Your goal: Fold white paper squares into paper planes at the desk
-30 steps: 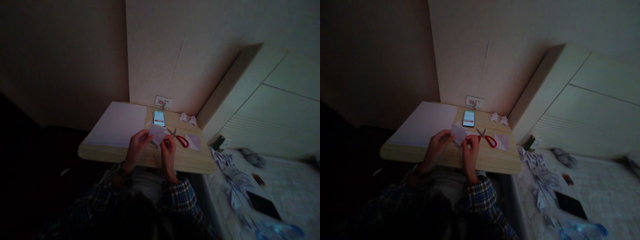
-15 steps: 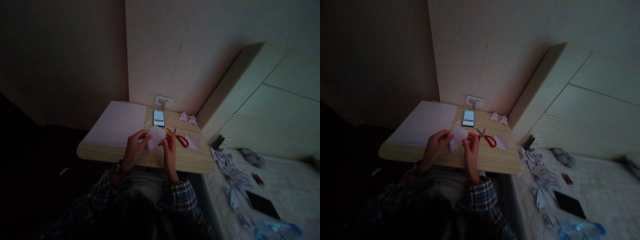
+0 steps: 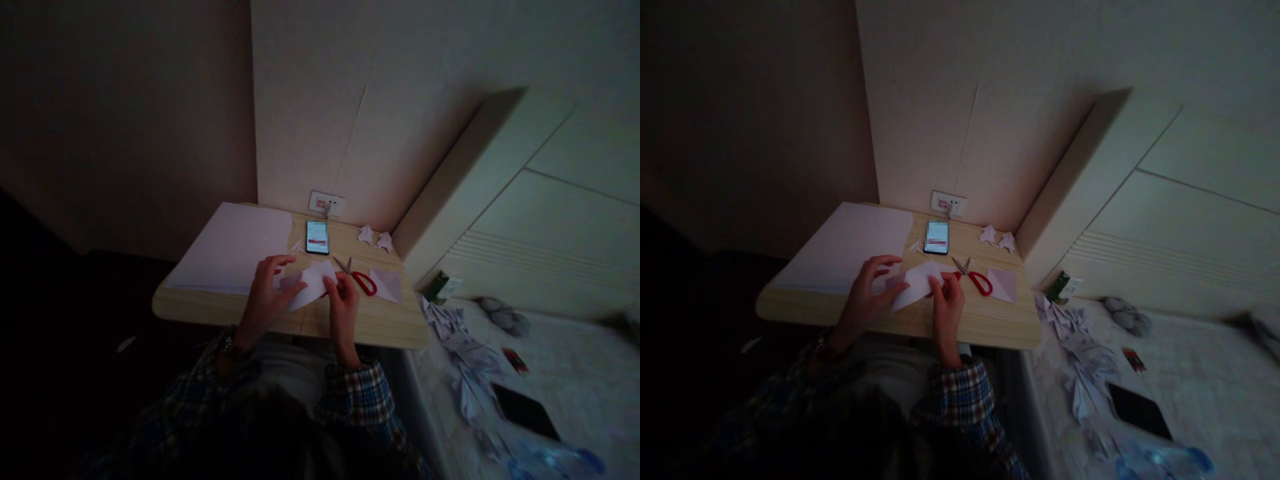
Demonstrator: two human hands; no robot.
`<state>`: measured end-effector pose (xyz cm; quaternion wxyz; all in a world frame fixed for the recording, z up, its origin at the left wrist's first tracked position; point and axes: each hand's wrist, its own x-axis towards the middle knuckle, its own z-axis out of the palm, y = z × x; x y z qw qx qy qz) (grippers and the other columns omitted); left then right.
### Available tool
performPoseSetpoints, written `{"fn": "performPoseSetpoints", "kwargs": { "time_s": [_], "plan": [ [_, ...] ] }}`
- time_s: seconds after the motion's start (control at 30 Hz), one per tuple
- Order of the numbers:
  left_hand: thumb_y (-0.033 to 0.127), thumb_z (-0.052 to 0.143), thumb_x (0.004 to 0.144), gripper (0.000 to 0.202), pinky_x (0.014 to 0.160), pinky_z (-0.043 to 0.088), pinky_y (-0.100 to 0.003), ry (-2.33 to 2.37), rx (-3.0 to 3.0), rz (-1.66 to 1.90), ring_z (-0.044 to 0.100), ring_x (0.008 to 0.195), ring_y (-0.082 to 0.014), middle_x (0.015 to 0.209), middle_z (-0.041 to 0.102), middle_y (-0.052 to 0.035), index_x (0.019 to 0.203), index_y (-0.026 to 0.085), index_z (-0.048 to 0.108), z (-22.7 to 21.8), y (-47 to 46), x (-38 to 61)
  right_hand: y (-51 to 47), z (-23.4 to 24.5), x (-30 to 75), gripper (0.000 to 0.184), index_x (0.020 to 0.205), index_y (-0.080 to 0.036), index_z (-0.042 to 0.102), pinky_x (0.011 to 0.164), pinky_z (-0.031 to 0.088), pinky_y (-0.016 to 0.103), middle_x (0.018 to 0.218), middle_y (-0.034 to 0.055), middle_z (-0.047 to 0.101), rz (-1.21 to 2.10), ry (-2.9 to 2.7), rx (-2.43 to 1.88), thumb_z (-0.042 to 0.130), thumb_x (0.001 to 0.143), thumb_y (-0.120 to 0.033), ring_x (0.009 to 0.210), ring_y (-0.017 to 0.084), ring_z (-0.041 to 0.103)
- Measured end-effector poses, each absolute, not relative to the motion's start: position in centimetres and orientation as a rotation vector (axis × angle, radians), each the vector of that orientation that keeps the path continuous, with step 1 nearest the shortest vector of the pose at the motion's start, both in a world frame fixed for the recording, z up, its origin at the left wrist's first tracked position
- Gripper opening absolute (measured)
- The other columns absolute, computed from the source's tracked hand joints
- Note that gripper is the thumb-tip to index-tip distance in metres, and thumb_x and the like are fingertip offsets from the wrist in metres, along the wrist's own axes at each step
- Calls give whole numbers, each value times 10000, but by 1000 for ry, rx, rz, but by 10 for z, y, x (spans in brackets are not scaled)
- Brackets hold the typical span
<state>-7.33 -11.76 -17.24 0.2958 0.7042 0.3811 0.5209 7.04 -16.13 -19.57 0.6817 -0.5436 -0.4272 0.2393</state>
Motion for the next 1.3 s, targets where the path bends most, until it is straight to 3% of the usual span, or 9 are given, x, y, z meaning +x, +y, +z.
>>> {"fn": "performPoseSetpoints", "kwargs": {
  "time_s": [0.13,0.3,0.57,0.77,0.97,1.13,1.3],
  "plan": [
    [279,629,769,68,759,469,-322,1099,1944,1449,561,833,-193,821,642,-26,774,212,617,-173,-119,-75,-161,-198,70,170,810,-210,551,559,450,266,669,-32,549,499,-956,-1238,586,820,-376,576,137,526],
    [351,629,751,147,621,462,-273,1055,1726,1280,598,678,-162,758,683,-10,778,209,651,-181,-113,-70,-161,-202,68,171,800,-209,543,581,460,268,729,-14,573,499,-948,-1233,553,843,-375,632,147,547],
    [389,670,710,204,726,514,-303,1012,1574,1271,643,761,-185,805,694,-31,759,191,661,-184,-106,-70,-162,-204,66,217,732,-226,507,552,373,273,646,-27,521,415,-1085,-1296,467,899,-358,594,151,481],
    [367,648,747,183,832,507,-323,952,1698,1385,606,974,-204,967,673,-70,756,189,689,-182,-105,-71,-163,-203,66,269,669,-240,453,520,336,282,603,-28,473,400,-1122,-1282,448,906,-366,559,153,446],
    [376,656,721,207,877,487,-349,945,1591,1317,633,890,-206,881,697,-62,742,170,670,-180,-103,-71,-165,-203,69,270,659,-217,476,540,341,263,599,-34,491,427,-1145,-1297,458,892,-350,579,138,458],
    [409,705,661,259,804,514,-325,909,1518,1232,639,800,-197,766,663,-20,723,178,604,-176,-103,-74,-165,-202,69,258,663,-209,497,551,359,253,608,-33,498,471,-1140,-1285,479,873,-357,583,132,470],
    [397,673,706,275,775,521,-303,838,1575,1157,647,838,-198,886,685,-38,868,181,618,-168,-108,-76,-167,-195,65,238,719,-206,557,529,408,253,640,-17,544,549,-1195,-1257,480,880,-364,571,138,514]
  ]
}}
